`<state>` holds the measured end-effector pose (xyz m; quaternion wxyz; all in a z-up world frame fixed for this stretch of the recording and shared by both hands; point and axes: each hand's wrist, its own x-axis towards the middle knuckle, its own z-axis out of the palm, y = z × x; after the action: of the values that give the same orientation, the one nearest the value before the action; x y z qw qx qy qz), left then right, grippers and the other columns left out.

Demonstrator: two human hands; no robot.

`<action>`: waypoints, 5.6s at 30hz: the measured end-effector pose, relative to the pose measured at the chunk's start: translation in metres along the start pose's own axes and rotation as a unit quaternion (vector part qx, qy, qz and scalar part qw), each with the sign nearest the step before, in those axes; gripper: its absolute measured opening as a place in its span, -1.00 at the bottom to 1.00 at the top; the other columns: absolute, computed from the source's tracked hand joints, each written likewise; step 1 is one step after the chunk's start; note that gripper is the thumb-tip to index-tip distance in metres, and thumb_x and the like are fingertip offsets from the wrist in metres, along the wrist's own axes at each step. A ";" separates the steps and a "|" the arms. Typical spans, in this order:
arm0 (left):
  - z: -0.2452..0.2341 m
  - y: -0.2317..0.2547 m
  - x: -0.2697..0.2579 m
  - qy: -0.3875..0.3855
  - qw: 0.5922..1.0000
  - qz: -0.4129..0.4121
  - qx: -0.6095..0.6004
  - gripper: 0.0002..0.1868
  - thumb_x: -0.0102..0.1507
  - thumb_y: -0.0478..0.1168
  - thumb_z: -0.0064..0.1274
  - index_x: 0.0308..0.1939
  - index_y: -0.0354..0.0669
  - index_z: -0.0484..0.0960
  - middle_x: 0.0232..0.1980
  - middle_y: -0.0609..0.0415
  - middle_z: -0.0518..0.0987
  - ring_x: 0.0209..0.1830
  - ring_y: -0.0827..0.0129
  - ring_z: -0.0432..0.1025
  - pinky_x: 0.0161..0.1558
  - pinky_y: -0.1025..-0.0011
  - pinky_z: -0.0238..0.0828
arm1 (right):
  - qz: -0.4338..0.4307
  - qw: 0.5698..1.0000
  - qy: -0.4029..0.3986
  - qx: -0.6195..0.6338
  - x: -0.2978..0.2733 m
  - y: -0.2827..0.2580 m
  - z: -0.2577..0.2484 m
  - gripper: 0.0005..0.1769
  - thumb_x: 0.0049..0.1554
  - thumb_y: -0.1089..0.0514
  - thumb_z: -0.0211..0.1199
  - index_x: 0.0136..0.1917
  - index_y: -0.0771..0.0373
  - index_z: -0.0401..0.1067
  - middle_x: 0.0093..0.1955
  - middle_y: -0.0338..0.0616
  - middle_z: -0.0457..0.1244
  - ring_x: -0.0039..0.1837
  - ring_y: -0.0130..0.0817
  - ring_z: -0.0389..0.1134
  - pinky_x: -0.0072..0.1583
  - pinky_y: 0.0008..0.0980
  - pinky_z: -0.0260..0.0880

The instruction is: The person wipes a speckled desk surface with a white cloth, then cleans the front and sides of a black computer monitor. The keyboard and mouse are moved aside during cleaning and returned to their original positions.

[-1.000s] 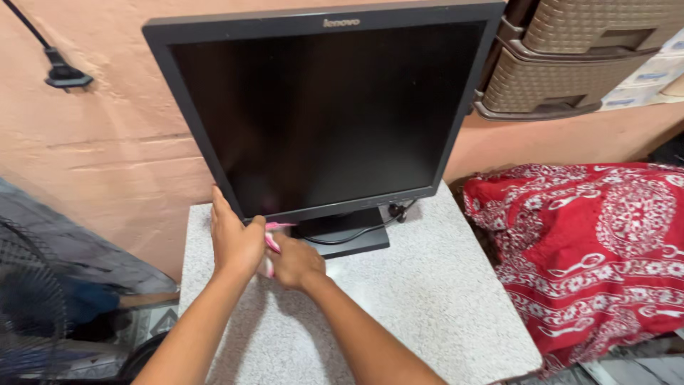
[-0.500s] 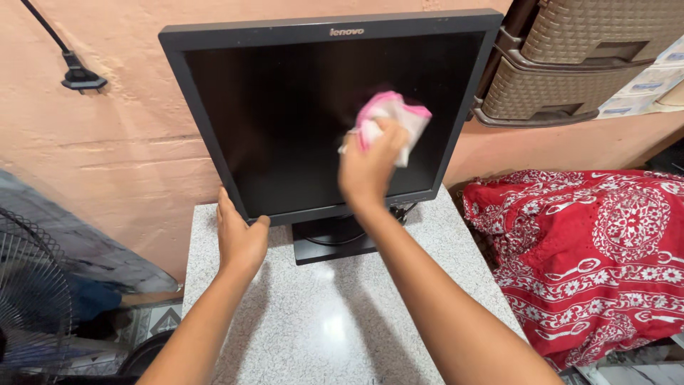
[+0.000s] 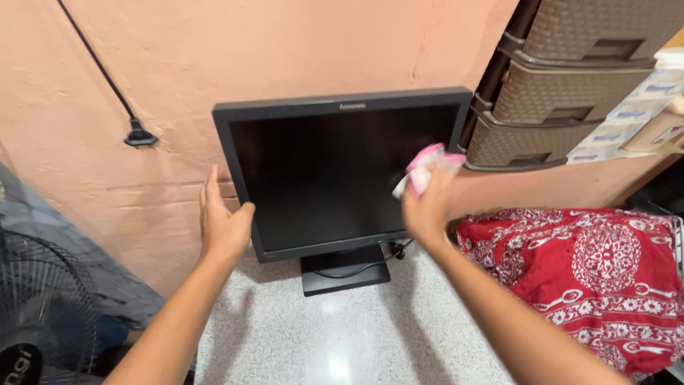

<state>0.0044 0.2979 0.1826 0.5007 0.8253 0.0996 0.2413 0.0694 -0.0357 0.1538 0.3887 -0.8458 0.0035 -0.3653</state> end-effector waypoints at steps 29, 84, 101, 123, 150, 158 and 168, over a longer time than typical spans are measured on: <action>0.129 -0.115 -0.167 -0.136 0.948 -0.035 0.285 -0.28 0.31 -0.04 0.05 0.44 -0.34 0.21 0.51 -0.10 0.18 0.56 0.09 -0.01 0.51 0.10 -0.14 | -0.017 0.926 -0.312 -0.211 -0.180 0.089 -0.006 -0.41 0.12 -0.07 0.18 0.38 0.15 0.34 0.24 0.03 0.20 0.20 -0.01 0.23 0.21 -0.04 0.19; 0.137 -0.122 -0.163 -0.064 0.942 -0.049 0.325 -0.54 0.28 0.05 0.03 0.16 -0.07 0.64 0.26 0.12 0.57 0.47 0.09 0.22 0.58 0.11 -0.33 | -0.110 0.928 -0.228 -0.273 -0.197 0.084 -0.001 -0.45 0.06 0.01 0.20 0.33 0.08 0.50 0.32 -0.31 0.32 0.26 -0.16 0.25 0.28 -0.09 0.17; 0.151 -0.143 -0.167 0.014 0.973 -0.062 0.224 -0.62 0.24 -0.11 0.17 0.12 -0.10 0.68 0.22 -0.03 0.60 0.47 0.15 0.29 0.55 0.25 0.01 | -0.096 0.930 -0.231 -0.270 -0.200 0.088 -0.003 -0.52 0.08 0.00 0.21 0.27 0.03 0.54 0.28 -0.32 0.35 0.29 -0.17 0.23 0.28 -0.04 0.12; 0.024 -0.139 -0.354 0.019 0.861 0.307 0.405 -0.33 0.40 0.25 -0.46 0.54 0.12 0.00 0.63 0.14 -0.09 0.65 0.21 -0.27 0.51 -0.10 -0.55 | -0.167 0.931 -0.324 -0.033 -0.242 0.176 -0.170 -0.68 0.09 0.14 0.36 0.15 0.09 0.58 0.24 -0.06 0.41 0.29 -0.11 0.47 0.34 -0.24 0.43; -0.002 -0.015 -0.268 -0.341 0.837 -0.077 0.421 -0.27 0.40 0.16 -0.29 0.58 -0.01 0.00 0.71 0.20 -0.31 0.70 0.36 -0.51 0.57 0.09 -0.82 | 0.000 0.831 -0.414 -0.371 -0.224 0.134 -0.116 -0.55 0.20 0.02 0.18 0.35 -0.35 0.42 0.20 -0.03 0.38 0.07 -0.09 0.50 0.08 -0.13 0.54; -0.027 -0.010 -0.217 -0.313 0.845 0.032 0.433 -0.23 0.37 0.14 -0.21 0.58 -0.07 -0.02 0.68 0.13 -0.21 0.68 0.32 -0.45 0.56 0.06 -0.75 | 0.008 0.842 -0.502 -0.197 -0.246 0.037 -0.082 -0.48 0.17 0.17 0.20 0.36 -0.25 0.46 -0.11 -0.17 0.49 -0.25 -0.35 0.46 -0.17 -0.30 0.51; -0.034 0.029 -0.176 -0.217 0.883 0.123 0.398 -0.26 0.32 0.08 -0.08 0.52 -0.10 0.14 0.65 0.08 -0.05 0.67 0.29 -0.32 0.56 0.02 -0.65 | 0.209 0.929 -0.305 0.022 -0.131 -0.043 -0.131 -0.58 0.12 0.05 0.39 0.20 0.26 0.49 -0.06 0.03 0.46 -0.18 -0.24 0.58 -0.22 -0.38 0.63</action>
<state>-0.1672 0.2393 0.1680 0.1052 0.9925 -0.0264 0.0562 -0.1197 -0.0538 0.1582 0.4571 -0.8878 0.0539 -0.0004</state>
